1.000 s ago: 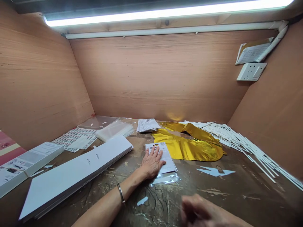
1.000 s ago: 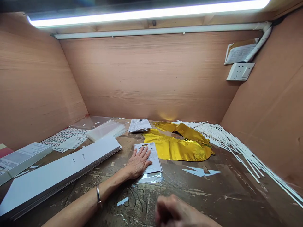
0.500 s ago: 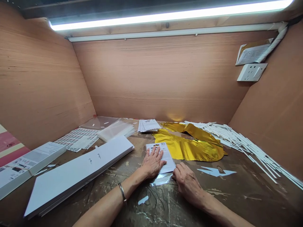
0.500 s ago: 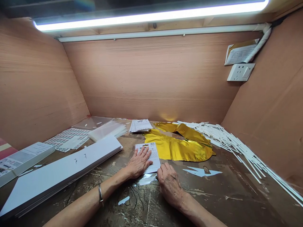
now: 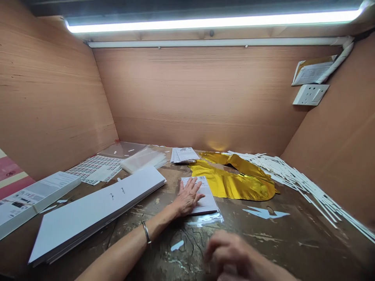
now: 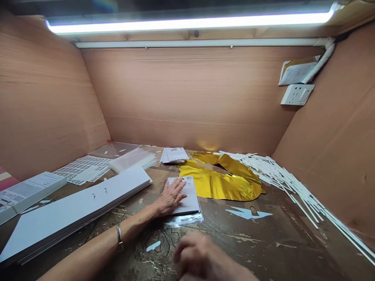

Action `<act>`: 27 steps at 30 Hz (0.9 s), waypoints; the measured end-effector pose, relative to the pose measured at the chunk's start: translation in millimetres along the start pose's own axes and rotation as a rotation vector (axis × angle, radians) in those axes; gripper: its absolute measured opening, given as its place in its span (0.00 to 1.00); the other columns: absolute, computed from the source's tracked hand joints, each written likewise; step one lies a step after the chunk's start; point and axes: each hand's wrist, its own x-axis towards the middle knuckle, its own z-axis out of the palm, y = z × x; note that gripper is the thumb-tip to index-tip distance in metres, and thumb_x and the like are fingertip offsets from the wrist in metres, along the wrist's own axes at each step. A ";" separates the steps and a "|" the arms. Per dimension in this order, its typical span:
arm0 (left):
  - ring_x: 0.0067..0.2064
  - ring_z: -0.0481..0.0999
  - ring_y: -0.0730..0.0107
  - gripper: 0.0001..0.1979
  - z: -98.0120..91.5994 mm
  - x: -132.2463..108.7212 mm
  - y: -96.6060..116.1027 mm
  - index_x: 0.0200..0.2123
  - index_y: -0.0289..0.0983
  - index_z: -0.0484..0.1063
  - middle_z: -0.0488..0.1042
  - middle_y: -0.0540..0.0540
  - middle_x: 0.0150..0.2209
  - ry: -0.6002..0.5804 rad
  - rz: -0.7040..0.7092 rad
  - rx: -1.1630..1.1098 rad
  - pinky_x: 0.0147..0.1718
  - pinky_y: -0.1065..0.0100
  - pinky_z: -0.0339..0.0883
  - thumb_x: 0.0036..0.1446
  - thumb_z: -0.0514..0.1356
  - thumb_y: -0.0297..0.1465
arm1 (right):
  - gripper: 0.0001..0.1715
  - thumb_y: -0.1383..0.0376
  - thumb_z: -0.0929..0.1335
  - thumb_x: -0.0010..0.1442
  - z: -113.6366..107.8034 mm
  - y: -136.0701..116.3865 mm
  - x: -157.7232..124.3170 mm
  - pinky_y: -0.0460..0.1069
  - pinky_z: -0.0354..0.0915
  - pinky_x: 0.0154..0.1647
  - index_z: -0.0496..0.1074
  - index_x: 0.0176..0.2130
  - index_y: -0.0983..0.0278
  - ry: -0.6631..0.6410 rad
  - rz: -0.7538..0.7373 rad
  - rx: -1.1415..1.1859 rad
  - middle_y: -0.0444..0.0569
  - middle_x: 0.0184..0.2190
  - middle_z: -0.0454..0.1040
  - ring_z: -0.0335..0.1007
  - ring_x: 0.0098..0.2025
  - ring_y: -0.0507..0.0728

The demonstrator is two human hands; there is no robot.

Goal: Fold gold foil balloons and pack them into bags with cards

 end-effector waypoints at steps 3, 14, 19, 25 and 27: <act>0.60 0.46 0.62 0.20 -14.3 -15.9 -2.3 0.51 0.38 0.59 0.55 0.42 0.58 0.075 0.143 -0.067 0.56 0.52 0.40 0.61 0.41 0.39 | 0.08 0.64 0.63 0.55 -21.5 34.3 -13.2 0.49 0.60 0.42 0.70 0.35 0.57 0.263 0.214 -0.048 0.45 0.34 0.73 0.66 0.38 0.55; 0.54 0.58 0.61 0.15 -29.7 -57.6 10.3 0.44 0.39 0.65 0.65 0.43 0.50 -0.041 0.341 -0.054 0.54 0.57 0.48 0.59 0.46 0.38 | 0.11 0.67 0.62 0.55 -21.8 30.2 -29.6 0.52 0.62 0.41 0.72 0.36 0.60 0.167 0.057 -0.339 0.51 0.31 0.74 0.69 0.36 0.57; 0.58 0.52 0.57 0.25 -31.6 -62.4 9.0 0.53 0.38 0.58 0.59 0.40 0.55 -0.115 0.363 -0.057 0.56 0.55 0.44 0.55 0.48 0.45 | 0.21 0.74 0.57 0.57 -23.3 95.7 -5.6 0.58 0.58 0.43 0.65 0.48 0.61 0.414 -0.005 -0.746 0.56 0.43 0.69 0.62 0.43 0.60; 0.57 0.54 0.57 0.32 -36.0 -64.1 11.6 0.53 0.39 0.59 0.61 0.42 0.54 -0.137 0.355 -0.160 0.56 0.56 0.43 0.47 0.56 0.49 | 0.11 0.70 0.60 0.58 -21.2 103.6 22.7 0.53 0.57 0.43 0.69 0.34 0.61 0.359 -0.133 -0.554 0.49 0.43 0.68 0.61 0.43 0.56; 0.56 0.57 0.58 0.26 -30.8 -62.3 11.4 0.48 0.40 0.64 0.65 0.44 0.52 -0.114 0.331 -0.197 0.55 0.57 0.45 0.48 0.56 0.46 | 0.10 0.69 0.60 0.58 -17.8 99.0 31.4 0.50 0.59 0.42 0.67 0.29 0.64 0.435 -0.032 -0.360 0.50 0.39 0.67 0.62 0.41 0.54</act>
